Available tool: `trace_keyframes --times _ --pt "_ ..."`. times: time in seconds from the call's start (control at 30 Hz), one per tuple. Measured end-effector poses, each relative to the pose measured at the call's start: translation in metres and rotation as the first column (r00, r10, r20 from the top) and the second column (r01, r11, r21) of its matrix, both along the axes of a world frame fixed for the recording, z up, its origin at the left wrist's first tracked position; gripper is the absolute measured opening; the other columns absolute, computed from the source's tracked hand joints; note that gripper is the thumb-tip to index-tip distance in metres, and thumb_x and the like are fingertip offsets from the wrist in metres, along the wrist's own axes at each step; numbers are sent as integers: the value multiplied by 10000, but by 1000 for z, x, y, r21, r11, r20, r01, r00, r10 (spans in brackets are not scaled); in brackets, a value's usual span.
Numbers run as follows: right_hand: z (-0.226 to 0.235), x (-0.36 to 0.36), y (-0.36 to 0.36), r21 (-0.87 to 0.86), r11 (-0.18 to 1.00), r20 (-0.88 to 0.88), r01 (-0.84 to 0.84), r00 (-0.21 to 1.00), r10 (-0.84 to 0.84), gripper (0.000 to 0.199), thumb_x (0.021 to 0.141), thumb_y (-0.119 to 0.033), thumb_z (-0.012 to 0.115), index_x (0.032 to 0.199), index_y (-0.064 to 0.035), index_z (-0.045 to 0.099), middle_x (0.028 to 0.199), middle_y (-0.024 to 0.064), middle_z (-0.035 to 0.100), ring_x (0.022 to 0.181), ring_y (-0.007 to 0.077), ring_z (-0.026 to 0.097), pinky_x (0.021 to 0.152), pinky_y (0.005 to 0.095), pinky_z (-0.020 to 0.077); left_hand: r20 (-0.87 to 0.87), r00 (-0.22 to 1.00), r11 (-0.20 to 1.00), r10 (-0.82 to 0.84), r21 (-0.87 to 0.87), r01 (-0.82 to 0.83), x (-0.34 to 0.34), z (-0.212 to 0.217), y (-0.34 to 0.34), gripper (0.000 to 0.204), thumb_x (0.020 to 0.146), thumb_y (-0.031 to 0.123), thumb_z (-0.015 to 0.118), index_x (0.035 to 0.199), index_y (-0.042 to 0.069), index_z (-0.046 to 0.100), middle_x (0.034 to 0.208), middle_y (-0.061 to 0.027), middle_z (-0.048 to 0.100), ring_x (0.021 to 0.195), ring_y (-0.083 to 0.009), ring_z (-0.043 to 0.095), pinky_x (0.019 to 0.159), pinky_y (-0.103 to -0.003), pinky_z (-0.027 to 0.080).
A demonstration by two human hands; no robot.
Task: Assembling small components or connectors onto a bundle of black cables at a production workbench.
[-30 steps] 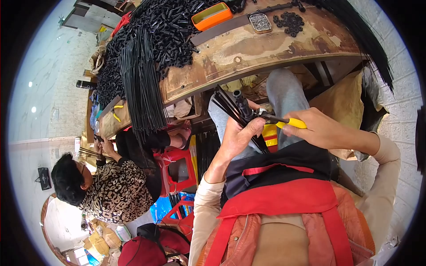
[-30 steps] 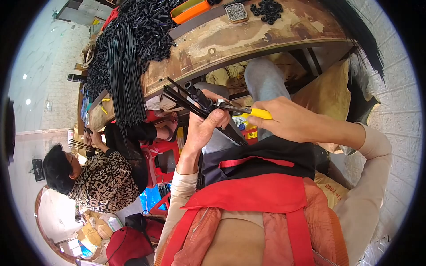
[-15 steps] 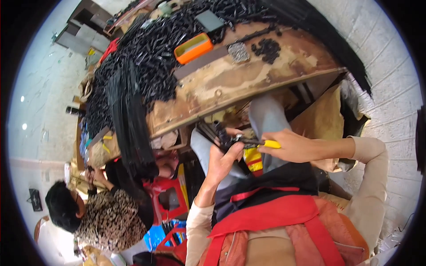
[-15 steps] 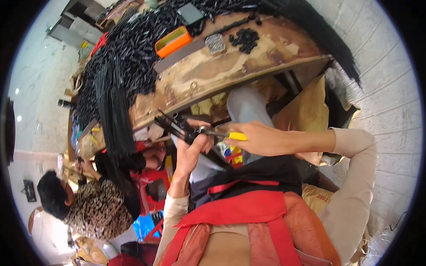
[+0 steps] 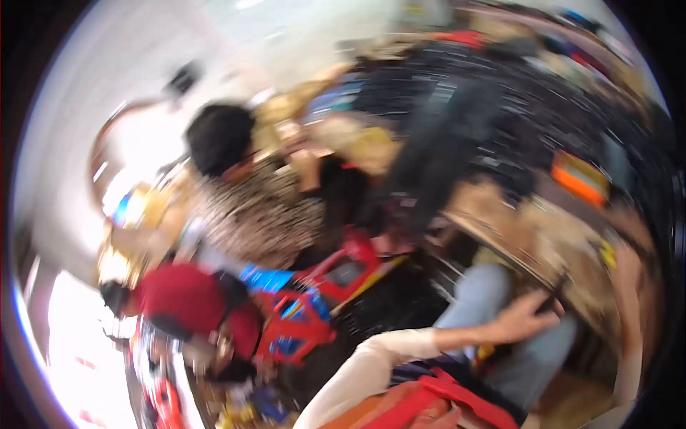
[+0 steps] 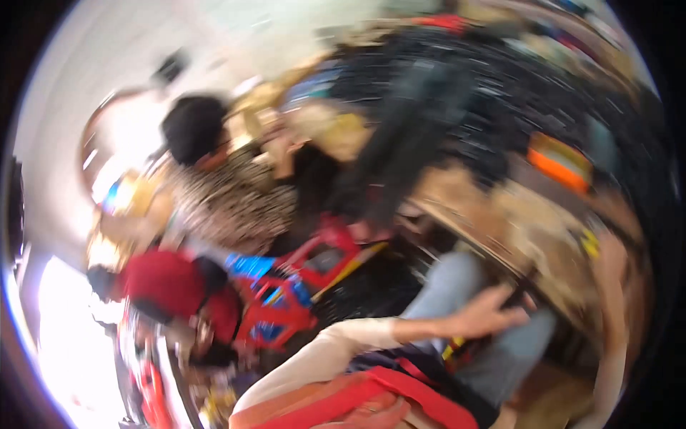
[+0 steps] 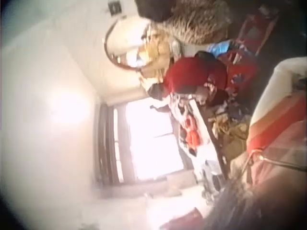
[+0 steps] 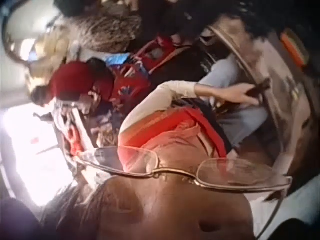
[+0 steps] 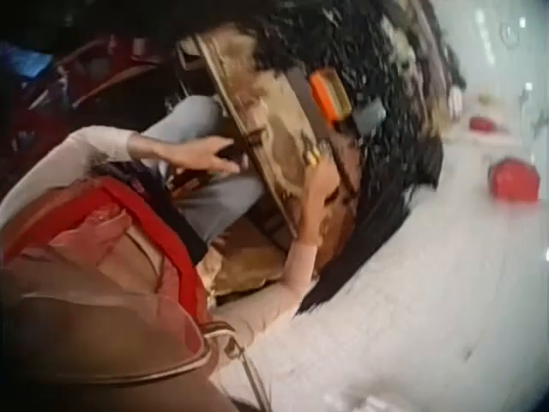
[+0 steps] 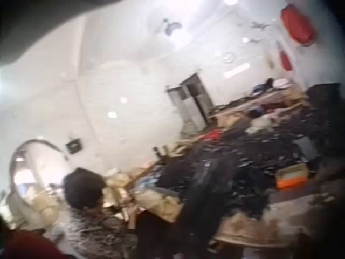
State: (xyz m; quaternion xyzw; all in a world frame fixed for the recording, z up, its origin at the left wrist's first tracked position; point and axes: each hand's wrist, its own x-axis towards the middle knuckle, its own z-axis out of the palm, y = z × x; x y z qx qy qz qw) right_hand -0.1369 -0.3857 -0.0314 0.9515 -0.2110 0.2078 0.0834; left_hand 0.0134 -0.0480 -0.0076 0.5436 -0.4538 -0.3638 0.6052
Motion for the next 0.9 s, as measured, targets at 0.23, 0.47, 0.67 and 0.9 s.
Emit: trace_keyframes --times 0.23,0.47,0.67,0.9 --pt "-39 7 -33 189 973 -22 131 991 -129 299 864 11 491 1141 21 606 1077 238 639 1009 412 600 857 458 473 -165 986 996 -23 -90 8 -7 -31 3 212 890 170 646 1041 54 552 821 -16 551 670 -83 511 578 -261 434" --pt "3 23 -14 355 886 -119 298 954 -273 375 917 -100 548 1274 16 541 1181 249 603 1093 404 571 900 427 455 -308 945 986 -113 -149 69 -2 0 31 173 908 164 636 1014 76 531 758 18 514 540 -48 468 466 -220 382" --pt "-22 32 -62 397 860 -129 322 947 -295 436 931 -199 595 1296 26 521 1231 244 587 1137 398 558 939 404 448 -314 944 978 -104 -207 39 -1 13 52 170 909 153 636 1004 71 522 744 17 517 519 -52 471 452 -221 378" --pt "-108 -16 -166 196 974 90 118 986 -137 427 958 -170 571 1317 51 502 1262 220 585 1142 341 574 950 374 454 -313 933 976 -176 -182 123 -17 1 51 200 908 183 650 1018 69 527 796 -1 537 562 -52 478 474 -228 397"
